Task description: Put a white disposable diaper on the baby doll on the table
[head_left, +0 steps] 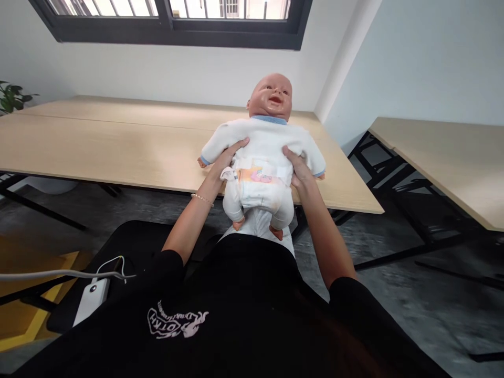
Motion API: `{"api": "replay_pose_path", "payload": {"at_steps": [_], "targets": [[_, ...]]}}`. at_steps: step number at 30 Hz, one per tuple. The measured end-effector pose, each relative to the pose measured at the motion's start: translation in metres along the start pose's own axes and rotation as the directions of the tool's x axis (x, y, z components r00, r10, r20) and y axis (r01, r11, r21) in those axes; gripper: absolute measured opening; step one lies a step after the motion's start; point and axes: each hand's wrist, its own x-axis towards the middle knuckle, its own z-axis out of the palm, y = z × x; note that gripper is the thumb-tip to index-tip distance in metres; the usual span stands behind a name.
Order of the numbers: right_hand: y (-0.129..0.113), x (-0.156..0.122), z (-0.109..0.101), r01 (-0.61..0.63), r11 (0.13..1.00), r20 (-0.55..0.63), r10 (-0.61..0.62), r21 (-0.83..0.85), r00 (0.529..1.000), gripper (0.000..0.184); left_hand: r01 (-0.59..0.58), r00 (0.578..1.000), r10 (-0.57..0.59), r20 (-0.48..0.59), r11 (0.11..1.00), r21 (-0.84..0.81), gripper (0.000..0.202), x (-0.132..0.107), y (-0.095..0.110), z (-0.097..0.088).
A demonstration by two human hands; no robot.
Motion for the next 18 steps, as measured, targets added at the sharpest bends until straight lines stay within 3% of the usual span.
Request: {"api": "replay_pose_path", "payload": {"at_steps": [3, 8, 11, 14, 18], "targets": [[-0.004, -0.015, -0.005, 0.038, 0.999, -0.108, -0.041, -0.025, 0.993, 0.055, -0.034, 0.986, 0.028, 0.165, 0.999, 0.035, 0.036, -0.011, 0.005, -0.002], [-0.011, -0.074, -0.005, -0.015, 0.997, -0.209, -0.003, -0.082, 0.978, 0.066, 0.053, 0.986, -0.072, 0.149, 0.991, 0.123, 0.051, -0.051, 0.014, -0.003], [-0.017, -0.119, 0.003, 0.029, 0.991, -0.265, -0.063, -0.131, 0.962, 0.071, 0.122, 0.974, -0.152, 0.170, 0.977, 0.177, 0.055, -0.083, 0.021, 0.007], [-0.022, -0.153, 0.001, 0.163, 0.967, -0.351, -0.225, -0.197, 0.909, 0.071, 0.133, 0.962, -0.182, 0.205, 0.963, 0.233, 0.047, -0.107, 0.028, 0.024], [-0.017, -0.181, -0.027, 0.252, 0.943, -0.487, -0.328, -0.217, 0.809, 0.072, 0.017, 0.935, -0.137, 0.328, 0.938, 0.345, 0.048, -0.120, 0.032, 0.041]]}}
